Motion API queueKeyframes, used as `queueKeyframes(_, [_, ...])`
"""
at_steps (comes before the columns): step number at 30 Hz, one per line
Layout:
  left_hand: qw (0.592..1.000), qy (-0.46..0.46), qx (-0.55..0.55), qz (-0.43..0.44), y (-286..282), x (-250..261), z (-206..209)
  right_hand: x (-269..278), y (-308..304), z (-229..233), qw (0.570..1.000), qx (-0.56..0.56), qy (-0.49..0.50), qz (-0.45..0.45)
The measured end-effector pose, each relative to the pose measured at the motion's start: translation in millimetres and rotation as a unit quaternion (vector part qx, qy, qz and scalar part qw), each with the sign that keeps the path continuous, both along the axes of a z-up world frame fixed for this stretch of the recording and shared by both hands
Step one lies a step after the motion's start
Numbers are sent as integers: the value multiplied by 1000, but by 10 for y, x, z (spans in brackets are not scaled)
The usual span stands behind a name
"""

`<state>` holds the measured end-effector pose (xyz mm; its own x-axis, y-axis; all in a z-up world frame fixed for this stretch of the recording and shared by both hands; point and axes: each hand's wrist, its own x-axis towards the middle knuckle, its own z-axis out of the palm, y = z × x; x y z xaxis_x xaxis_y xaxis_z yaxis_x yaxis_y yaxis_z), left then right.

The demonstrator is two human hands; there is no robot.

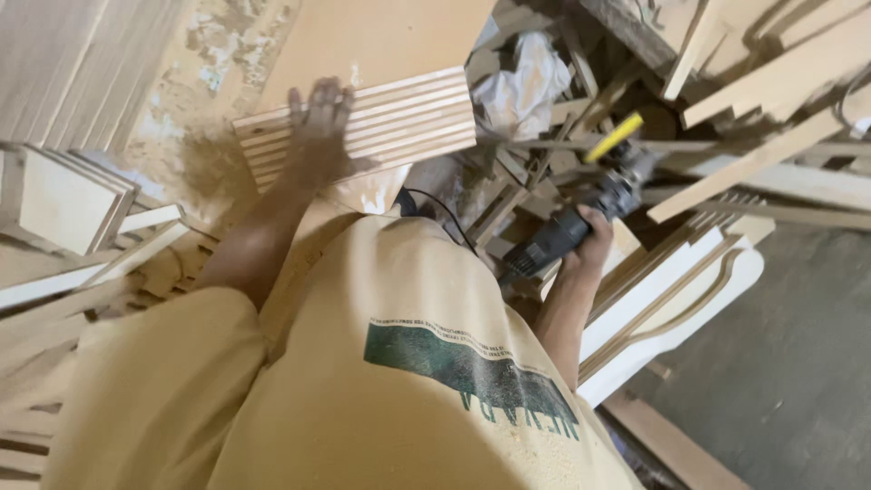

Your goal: The person sands a piece of wood with an angle grinder, moving it across the surface while holding the wood steady by hand.

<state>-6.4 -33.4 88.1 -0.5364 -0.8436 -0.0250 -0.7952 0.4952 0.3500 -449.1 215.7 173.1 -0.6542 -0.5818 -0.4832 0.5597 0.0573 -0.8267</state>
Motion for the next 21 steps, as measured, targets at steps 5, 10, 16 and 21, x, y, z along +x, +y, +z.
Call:
queueKeyframes(5, [948,-265,154,-87,-137,-329,301,37,257,-134,990,-102,-82,-59])
queueKeyframes(10, [944,-271,171,-77,-125,-413,506,216,354,38,992,-84,-57,-81])
queueKeyframes(16, [971,-214,92,-58,-64,-427,140,45,392,-60,991,-83,-69,-79])
queueKeyframes(21, [974,-210,72,-54,-15,-426,223,113,325,-53,991,-91,-71,-71])
